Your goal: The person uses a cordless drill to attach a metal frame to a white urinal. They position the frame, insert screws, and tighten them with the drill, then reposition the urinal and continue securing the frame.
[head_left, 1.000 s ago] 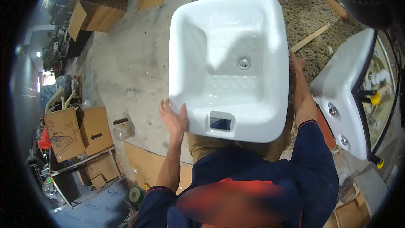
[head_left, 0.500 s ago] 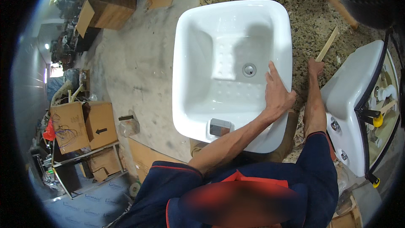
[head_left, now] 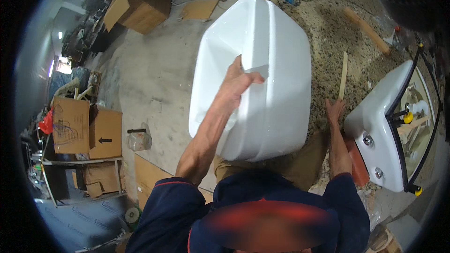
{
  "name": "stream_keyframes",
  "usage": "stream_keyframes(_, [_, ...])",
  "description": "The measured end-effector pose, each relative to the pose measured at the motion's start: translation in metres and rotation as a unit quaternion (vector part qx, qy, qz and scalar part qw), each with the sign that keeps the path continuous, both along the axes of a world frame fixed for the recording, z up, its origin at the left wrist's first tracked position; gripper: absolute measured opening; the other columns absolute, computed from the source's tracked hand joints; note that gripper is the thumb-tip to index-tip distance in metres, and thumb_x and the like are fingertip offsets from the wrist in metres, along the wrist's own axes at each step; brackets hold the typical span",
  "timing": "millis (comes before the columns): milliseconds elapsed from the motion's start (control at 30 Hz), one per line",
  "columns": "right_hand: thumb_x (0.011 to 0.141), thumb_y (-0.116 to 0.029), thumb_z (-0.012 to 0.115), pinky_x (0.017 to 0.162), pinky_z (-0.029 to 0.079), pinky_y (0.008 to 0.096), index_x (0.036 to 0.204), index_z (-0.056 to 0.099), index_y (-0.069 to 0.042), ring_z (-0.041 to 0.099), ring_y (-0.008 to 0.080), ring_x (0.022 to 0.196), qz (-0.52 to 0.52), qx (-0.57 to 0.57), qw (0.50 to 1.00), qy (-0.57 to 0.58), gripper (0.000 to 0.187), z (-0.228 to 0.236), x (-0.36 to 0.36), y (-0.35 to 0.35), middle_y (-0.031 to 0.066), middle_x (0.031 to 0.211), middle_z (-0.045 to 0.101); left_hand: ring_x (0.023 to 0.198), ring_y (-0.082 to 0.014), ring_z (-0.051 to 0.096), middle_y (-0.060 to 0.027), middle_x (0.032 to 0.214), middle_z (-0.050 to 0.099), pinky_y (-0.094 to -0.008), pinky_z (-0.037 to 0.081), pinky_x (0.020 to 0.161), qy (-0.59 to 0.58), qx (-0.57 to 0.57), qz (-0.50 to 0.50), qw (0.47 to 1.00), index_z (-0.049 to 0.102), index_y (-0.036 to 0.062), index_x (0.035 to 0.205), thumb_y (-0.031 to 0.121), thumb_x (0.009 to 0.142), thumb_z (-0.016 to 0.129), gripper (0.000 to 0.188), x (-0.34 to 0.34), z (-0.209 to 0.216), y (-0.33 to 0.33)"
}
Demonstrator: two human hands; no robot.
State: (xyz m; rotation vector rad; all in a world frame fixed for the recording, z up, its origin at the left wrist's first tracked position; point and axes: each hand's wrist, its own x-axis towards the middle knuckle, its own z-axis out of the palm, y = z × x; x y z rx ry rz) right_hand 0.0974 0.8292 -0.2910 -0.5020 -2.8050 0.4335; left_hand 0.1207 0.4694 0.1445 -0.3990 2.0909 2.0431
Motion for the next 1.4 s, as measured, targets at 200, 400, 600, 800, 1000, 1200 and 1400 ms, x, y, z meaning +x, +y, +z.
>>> stream_keyframes(200, [0.097, -0.033, 0.063, 0.077, 0.052, 0.0380, 0.108, 0.069, 0.002, 0.065, 0.0201, 0.091, 0.047, -0.629, 0.757, -0.171, 0.038, 0.010, 0.036, -0.059, 0.0114, 0.101, 0.070, 0.105, -0.0304, 0.062, -0.0239, 0.120, 0.056, -0.0365, 0.052, 0.094, 0.029, 0.092, 0.025, 0.995, 0.039, -0.0091, 0.139, 0.001, 0.069, 0.064, 0.075, 0.034, 0.049, -0.055])
stream_keyframes(400, [0.097, -0.033, 0.063, 0.075, 0.052, 0.0370, 0.107, 0.070, 0.002, 0.065, 0.0195, 0.088, -0.012, -0.712, 0.676, -0.189, 0.037, 0.057, 0.052, -0.061, 0.0108, 0.099, 0.070, 0.099, -0.0259, 0.065, -0.0238, 0.117, 0.056, -0.0350, 0.057, 0.086, 0.074, 0.230, 0.001, 0.970, 0.038, -0.0104, 0.138, 0.002, 0.071, 0.064, 0.073, 0.052, 0.087, -0.046])
stream_keyframes(600, [0.097, -0.033, 0.064, 0.074, 0.052, 0.0360, 0.106, 0.070, 0.001, 0.066, 0.0189, 0.086, -0.020, -0.739, 0.651, -0.172, 0.036, 0.103, 0.047, -0.066, 0.0101, 0.097, 0.070, 0.095, -0.0227, 0.064, -0.0197, 0.108, 0.058, -0.0344, 0.056, 0.085, 0.093, 0.284, -0.020, 0.954, 0.042, -0.0090, 0.134, 0.003, 0.072, 0.064, 0.067, 0.060, 0.103, -0.032])
stream_keyframes(800, [0.097, -0.032, 0.064, 0.072, 0.052, 0.0350, 0.105, 0.071, 0.001, 0.066, 0.0182, 0.083, -0.030, -0.754, 0.643, -0.132, 0.035, 0.141, 0.049, -0.063, 0.0094, 0.095, 0.070, 0.088, -0.0193, 0.063, -0.0081, 0.094, 0.065, -0.0309, 0.052, 0.084, 0.110, 0.154, 0.098, 0.977, 0.064, 0.0011, 0.108, 0.016, 0.077, 0.066, 0.034, 0.065, 0.065, -0.068])
stream_keyframes(1000, [0.096, -0.032, 0.064, 0.071, 0.052, 0.0340, 0.104, 0.071, 0.000, 0.066, 0.0176, 0.081, -0.056, -0.701, 0.706, -0.082, 0.034, 0.177, 0.041, -0.041, 0.0088, 0.093, 0.070, 0.111, -0.0225, 0.061, -0.0136, 0.124, 0.063, -0.0352, 0.052, 0.093, -0.033, 0.104, -0.004, 0.994, 0.056, 0.0006, 0.132, 0.039, 0.093, 0.064, 0.055, 0.016, -0.005, -0.168])
stream_keyframes(1200, [0.095, -0.029, 0.065, 0.060, 0.049, 0.0305, 0.100, 0.071, 0.005, 0.061, 0.0128, 0.067, 0.053, -0.524, 0.847, -0.074, 0.034, 0.247, 0.041, -0.022, 0.0068, 0.080, 0.069, 0.112, -0.0238, 0.061, -0.0168, 0.129, 0.059, -0.0354, 0.053, 0.091, -0.063, 0.242, 0.143, 0.958, 0.050, 0.0007, 0.138, 0.049, 0.098, 0.056, 0.063, -0.013, -0.161, -0.207])
stream_keyframes(1400, [0.093, -0.026, 0.066, 0.059, 0.048, 0.0329, 0.098, 0.070, 0.006, 0.058, 0.0123, 0.063, 0.098, -0.346, 0.932, -0.038, 0.033, 0.287, 0.034, -0.057, 0.0078, 0.071, 0.067, 0.113, -0.0248, 0.061, -0.0178, 0.131, 0.058, -0.0358, 0.053, 0.091, -0.134, 0.276, 0.144, 0.941, 0.048, 0.0000, 0.140, 0.045, 0.098, 0.057, 0.062, -0.014, -0.282, -0.209])
